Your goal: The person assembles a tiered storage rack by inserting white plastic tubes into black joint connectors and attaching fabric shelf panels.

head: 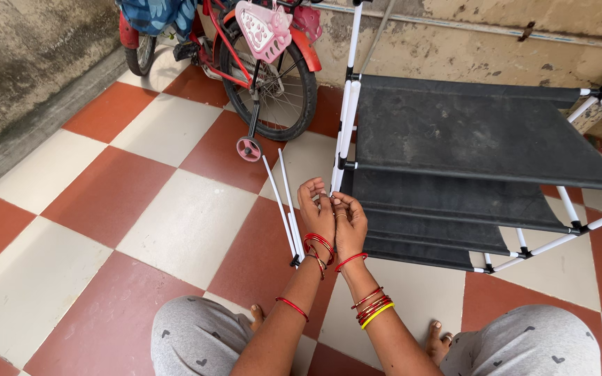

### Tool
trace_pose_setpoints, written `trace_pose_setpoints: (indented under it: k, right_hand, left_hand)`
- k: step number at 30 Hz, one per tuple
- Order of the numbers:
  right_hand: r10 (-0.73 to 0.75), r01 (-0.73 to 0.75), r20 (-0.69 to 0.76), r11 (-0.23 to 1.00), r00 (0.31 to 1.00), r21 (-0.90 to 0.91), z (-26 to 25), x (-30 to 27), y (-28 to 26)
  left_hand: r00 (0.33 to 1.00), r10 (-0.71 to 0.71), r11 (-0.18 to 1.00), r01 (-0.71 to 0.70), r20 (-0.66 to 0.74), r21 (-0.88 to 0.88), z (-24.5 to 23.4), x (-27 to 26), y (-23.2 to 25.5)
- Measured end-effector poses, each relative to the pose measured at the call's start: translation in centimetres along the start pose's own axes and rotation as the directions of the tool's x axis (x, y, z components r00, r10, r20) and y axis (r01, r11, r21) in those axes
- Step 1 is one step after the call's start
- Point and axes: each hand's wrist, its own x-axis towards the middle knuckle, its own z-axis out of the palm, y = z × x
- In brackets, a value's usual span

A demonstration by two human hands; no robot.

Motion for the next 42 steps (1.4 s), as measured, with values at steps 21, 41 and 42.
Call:
trace_pose_setpoints:
  k: [21,41,42]
  right_hand:
    - [-0.460,0.460,0.048,0.864,0.886,-0.203,-0.4,6.0,-10.6]
    - [-0.387,0.406,0.123,0.852,0.914,-0.330,1.4,9.7,-10.7]
    - [-0.392,0.412,0.129,0.848,0.911,-0.334,1.4,9.8,-10.6]
  left_hand:
    - [0.981,0.013,0.989,-0.042,0.193,0.143,6.9,6.5,-1.5]
    - [0.967,-0.112,0.992,0.097,0.229,0.075,7.6,8.1,-5.0]
    - [0.969,-0.113,0.992,0.100,0.222,0.071,7.7,8.2,-5.4]
